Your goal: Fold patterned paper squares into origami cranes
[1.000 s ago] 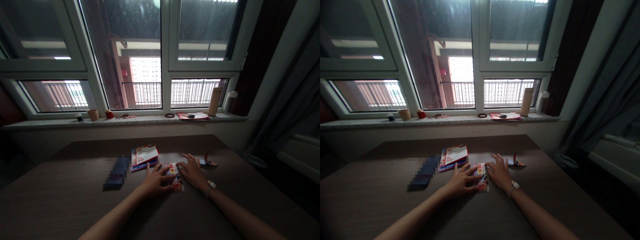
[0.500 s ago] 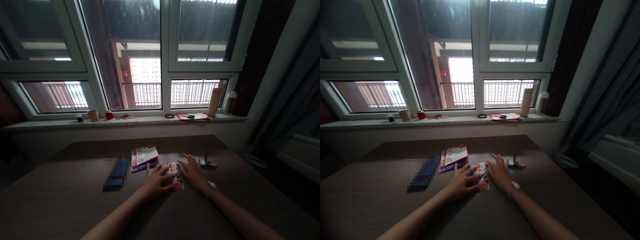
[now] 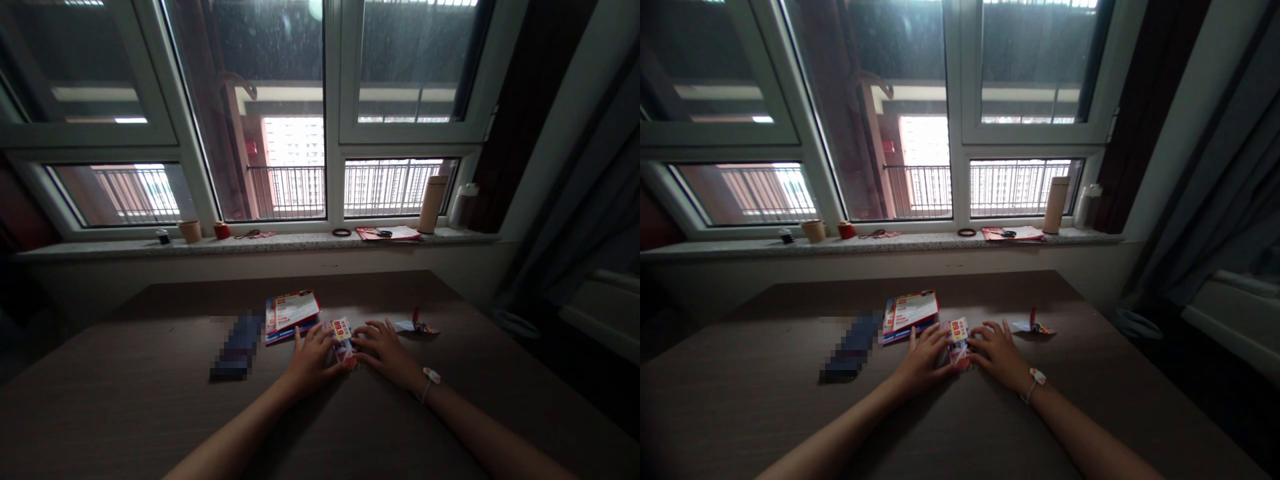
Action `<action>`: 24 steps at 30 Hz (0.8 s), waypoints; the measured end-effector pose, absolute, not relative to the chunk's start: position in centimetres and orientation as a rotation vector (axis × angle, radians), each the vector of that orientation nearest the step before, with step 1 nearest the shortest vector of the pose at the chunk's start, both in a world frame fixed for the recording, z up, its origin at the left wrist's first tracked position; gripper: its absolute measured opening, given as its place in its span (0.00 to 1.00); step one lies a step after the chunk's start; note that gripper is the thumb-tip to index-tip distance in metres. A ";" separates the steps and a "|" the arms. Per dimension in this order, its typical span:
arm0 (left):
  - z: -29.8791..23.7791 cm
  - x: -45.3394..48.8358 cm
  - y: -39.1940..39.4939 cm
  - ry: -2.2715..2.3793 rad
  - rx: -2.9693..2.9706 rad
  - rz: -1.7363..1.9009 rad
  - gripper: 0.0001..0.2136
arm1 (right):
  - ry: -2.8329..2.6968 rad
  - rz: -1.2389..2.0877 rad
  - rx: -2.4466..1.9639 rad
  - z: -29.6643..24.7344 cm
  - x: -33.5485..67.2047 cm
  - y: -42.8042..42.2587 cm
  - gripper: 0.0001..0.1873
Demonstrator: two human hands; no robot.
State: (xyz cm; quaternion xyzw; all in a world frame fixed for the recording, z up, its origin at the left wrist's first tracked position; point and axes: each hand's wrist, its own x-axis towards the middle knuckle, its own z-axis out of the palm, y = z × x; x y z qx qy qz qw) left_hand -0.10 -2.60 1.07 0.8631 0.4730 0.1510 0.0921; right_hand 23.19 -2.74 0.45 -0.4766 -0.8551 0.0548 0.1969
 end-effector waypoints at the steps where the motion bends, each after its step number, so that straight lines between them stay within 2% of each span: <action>1: 1.1 -0.2 -2.6 1.377 2.573 0.454 0.22 | -2.396 0.166 -1.330 0.4 23.2 -2.7 0.19; 8: 0.5 -0.2 -2.5 1.344 2.606 0.531 0.19 | -2.394 0.185 -1.154 0.3 23.2 -2.7 0.12; 15: 0.4 -0.1 -2.4 1.366 2.625 0.580 0.15 | -2.423 0.261 -0.974 0.7 23.4 -3.1 0.17; 24: 0.7 0.0 -2.7 1.371 2.639 0.581 0.16 | -2.379 0.269 -0.991 1.0 23.2 -3.3 0.10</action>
